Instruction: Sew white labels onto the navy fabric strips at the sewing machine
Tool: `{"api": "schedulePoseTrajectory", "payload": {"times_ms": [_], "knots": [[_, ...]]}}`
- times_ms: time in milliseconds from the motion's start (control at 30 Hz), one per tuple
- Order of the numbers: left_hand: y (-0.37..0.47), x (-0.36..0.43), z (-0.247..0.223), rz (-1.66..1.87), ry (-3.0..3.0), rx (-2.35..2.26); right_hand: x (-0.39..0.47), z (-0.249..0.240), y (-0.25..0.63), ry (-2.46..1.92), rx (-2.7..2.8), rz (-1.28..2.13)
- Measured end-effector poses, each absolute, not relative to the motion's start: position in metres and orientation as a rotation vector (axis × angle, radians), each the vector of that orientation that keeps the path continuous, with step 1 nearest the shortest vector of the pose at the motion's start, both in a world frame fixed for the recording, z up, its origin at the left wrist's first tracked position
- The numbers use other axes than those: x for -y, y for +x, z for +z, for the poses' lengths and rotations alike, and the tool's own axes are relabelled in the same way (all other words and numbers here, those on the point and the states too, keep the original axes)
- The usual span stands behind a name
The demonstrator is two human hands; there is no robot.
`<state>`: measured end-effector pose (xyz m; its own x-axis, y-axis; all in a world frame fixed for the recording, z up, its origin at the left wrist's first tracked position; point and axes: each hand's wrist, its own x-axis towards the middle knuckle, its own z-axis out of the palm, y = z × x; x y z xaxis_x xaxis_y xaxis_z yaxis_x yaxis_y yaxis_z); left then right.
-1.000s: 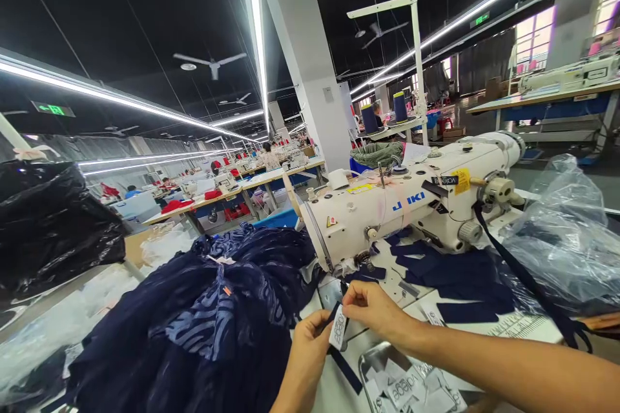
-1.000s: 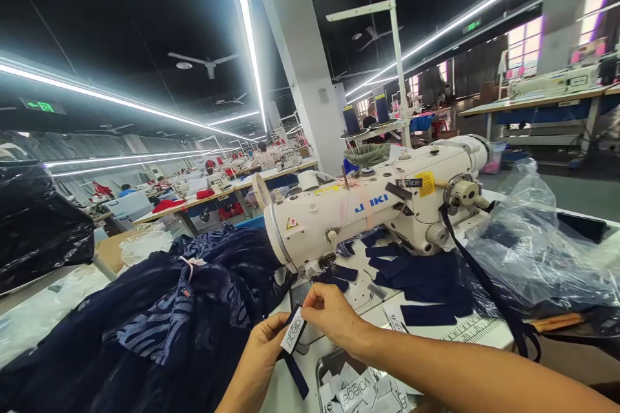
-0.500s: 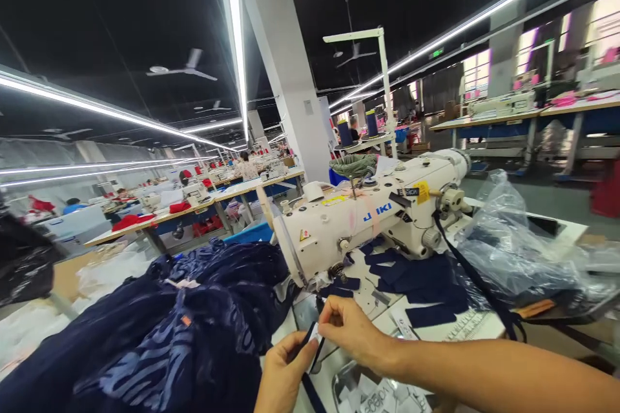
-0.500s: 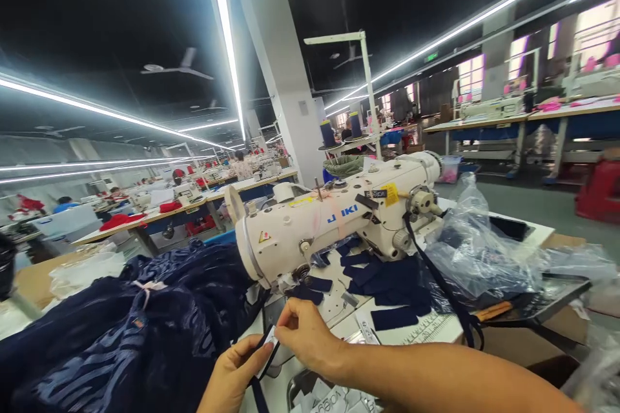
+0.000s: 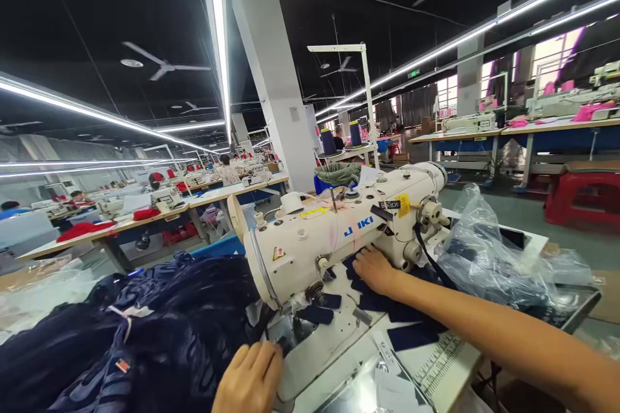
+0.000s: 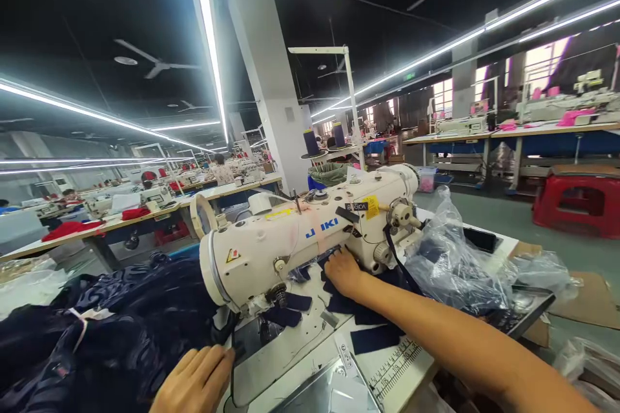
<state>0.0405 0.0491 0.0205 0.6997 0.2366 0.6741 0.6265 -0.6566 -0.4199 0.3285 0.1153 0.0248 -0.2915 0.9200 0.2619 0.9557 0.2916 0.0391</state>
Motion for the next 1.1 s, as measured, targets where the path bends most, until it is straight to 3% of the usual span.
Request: {"api": "schedulePoseTrajectory", "payload": {"times_ms": [233,400,600,833,1100], "knots": [[0.071,-0.073,-0.012,-0.493,-2.267,0.572,-0.124,0.016,0.326,-1.782,2.392,-0.466],[0.069,-0.067,-0.018,-0.356,-2.307,0.617,-0.103,0.011,0.287,-1.534,2.522,-0.505],[0.07,-0.061,-0.017,-0.339,-2.318,0.678,-0.081,-0.012,0.246,-1.388,2.608,-0.381],[0.068,-0.059,-0.02,-0.356,-2.334,0.722,-0.078,-0.016,0.273,-1.284,2.623,0.032],[0.066,-0.058,-0.022,-0.354,-2.334,0.743,-0.078,-0.019,0.276,-1.231,2.51,0.053]]}}
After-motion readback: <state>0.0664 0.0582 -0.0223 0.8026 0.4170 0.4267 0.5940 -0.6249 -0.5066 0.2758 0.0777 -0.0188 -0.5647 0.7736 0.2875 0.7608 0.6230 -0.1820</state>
